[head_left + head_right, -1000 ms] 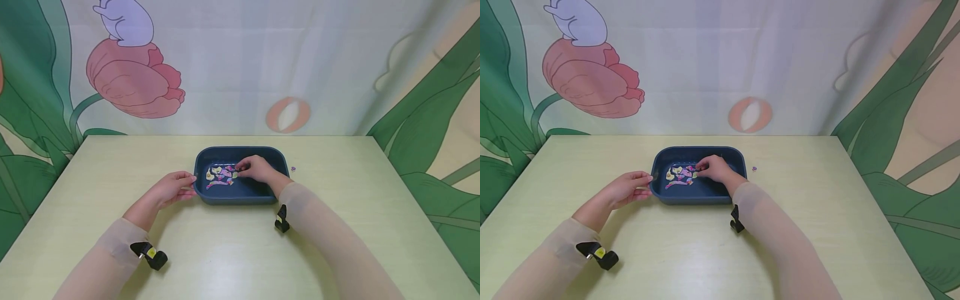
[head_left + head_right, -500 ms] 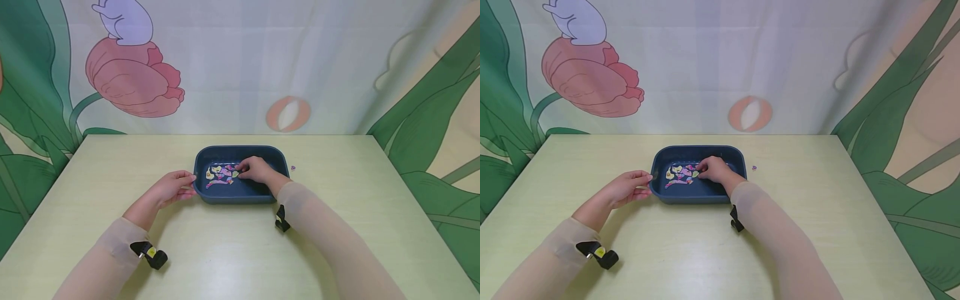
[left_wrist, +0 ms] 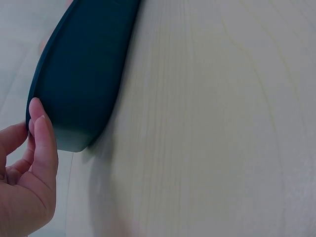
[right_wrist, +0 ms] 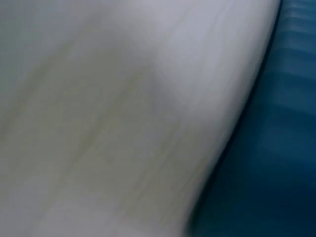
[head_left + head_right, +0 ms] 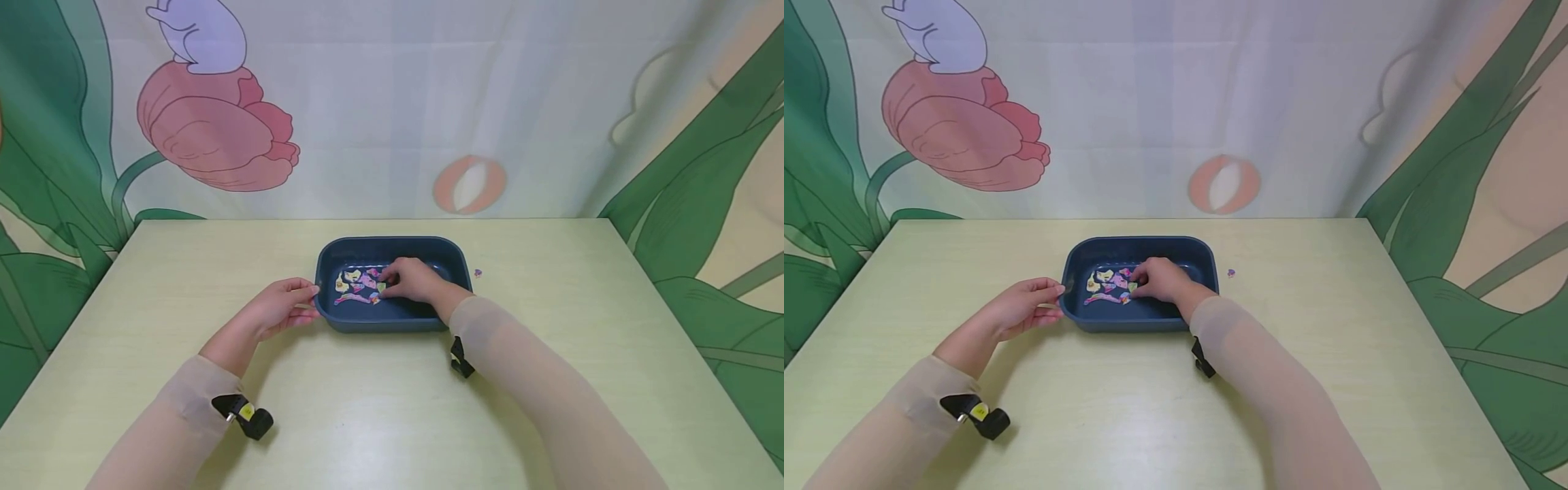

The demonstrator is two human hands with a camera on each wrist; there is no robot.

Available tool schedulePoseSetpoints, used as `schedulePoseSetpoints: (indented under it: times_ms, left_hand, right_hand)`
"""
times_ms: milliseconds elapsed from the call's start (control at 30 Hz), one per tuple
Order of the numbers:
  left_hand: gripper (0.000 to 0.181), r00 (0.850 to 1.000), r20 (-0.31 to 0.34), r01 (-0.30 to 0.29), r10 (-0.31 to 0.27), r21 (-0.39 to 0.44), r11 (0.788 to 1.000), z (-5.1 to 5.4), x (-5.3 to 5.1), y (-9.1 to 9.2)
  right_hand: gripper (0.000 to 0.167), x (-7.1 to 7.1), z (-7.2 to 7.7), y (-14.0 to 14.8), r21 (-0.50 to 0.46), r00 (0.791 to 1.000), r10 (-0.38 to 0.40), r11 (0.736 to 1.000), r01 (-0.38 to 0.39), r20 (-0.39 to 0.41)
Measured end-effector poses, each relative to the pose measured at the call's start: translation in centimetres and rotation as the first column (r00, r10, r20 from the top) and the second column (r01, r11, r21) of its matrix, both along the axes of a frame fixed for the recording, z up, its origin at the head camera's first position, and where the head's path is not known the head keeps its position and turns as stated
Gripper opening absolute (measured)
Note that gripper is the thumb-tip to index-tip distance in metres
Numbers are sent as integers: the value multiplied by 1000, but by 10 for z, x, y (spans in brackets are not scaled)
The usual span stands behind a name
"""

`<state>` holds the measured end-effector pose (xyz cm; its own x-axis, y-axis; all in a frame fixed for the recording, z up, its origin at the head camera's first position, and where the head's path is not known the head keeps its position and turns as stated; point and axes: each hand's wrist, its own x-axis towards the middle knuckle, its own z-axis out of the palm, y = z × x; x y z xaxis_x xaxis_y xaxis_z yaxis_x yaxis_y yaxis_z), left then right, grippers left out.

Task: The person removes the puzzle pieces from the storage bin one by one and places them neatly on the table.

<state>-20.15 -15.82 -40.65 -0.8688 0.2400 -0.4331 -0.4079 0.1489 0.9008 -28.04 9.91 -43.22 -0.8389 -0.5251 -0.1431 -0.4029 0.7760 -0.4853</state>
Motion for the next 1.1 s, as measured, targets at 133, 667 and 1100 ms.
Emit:
schedulePoseSetpoints:
  times_ms: [133, 667, 1100]
  left_hand:
    - [34, 1000, -1, 0, 0, -6, 1000, -1, 0, 0]
    - [34, 1000, 3, -9, 9, -1, 1000, -2, -2, 2]
    - [32, 1000, -17, -3, 3, 7, 1000, -6, -1, -2]
  right_hand:
    - [28, 0, -1, -1, 17, 999, 22, 1000, -22, -34]
    - [24, -1, 1, 0, -4, 997, 41, 999, -42, -63]
    - [26, 1, 5, 1, -200, 997, -67, 978, 60, -32]
